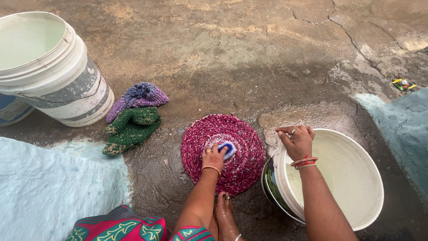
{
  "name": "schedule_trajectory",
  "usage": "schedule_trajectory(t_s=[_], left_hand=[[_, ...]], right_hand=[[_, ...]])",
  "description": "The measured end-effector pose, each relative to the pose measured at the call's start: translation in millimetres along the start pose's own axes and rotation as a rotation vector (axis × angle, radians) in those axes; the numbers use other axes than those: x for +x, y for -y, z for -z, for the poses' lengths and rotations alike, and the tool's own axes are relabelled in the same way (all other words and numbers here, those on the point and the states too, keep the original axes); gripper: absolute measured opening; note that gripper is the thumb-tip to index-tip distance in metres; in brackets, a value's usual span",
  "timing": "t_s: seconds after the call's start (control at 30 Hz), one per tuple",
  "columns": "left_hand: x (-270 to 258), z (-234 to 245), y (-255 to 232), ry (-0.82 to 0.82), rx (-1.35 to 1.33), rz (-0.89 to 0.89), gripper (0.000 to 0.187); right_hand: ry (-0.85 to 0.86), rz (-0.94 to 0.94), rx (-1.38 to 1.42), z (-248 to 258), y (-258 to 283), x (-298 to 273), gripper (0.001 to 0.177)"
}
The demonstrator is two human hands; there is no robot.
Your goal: The person washes a circular rug by hand using a brush and water from a bucket, scrubbing the surface repeatedly and dipping the brush back into the water.
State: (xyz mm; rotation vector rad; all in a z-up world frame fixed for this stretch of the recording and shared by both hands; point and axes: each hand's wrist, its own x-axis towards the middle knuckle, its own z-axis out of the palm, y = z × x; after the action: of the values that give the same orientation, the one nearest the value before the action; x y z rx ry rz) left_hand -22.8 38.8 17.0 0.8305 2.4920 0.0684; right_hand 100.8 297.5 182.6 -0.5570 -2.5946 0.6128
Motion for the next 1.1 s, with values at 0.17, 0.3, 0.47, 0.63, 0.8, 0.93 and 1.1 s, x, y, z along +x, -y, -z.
schedule_trajectory(t_s=[0.17, 0.3, 0.47, 0.63, 0.8, 0.93, 1.1], left_hand=[[-11, 2, 83, -0.106, -0.248, 0.437, 0.063], [-15, -3, 64, -0.082, -0.231, 0.415, 0.062], [-35, -4, -40, 0.104, 0.018, -0.093, 0.073], [-53, -7, -77, 0.153, 0.088, -0.308, 0.072], [-10, -12, -3, 0.007, 0.066, -0.004, 0.066], [-4, 0, 74, 0.064, -0.278, 0.420, 0.076], [-11, -3, 61, 0.021, -0.229, 0.465, 0.081]], right_hand=[[0.007, -0.016, -0.019, -2, -1, 2, 0.015], [-0.003, 0.001, -0.015, -3, -3, 1, 0.015], [0.015, -0.033, -0.030, -5, -4, 3, 0.015], [-0.013, 0.009, -0.003, -4, -5, -1, 0.015], [-0.008, 0.030, 0.019, 0, -1, -3, 0.015], [0.010, -0.004, -0.004, 0, 0, 0, 0.015], [0.041, -0.053, -0.045, -2, -3, 3, 0.016]])
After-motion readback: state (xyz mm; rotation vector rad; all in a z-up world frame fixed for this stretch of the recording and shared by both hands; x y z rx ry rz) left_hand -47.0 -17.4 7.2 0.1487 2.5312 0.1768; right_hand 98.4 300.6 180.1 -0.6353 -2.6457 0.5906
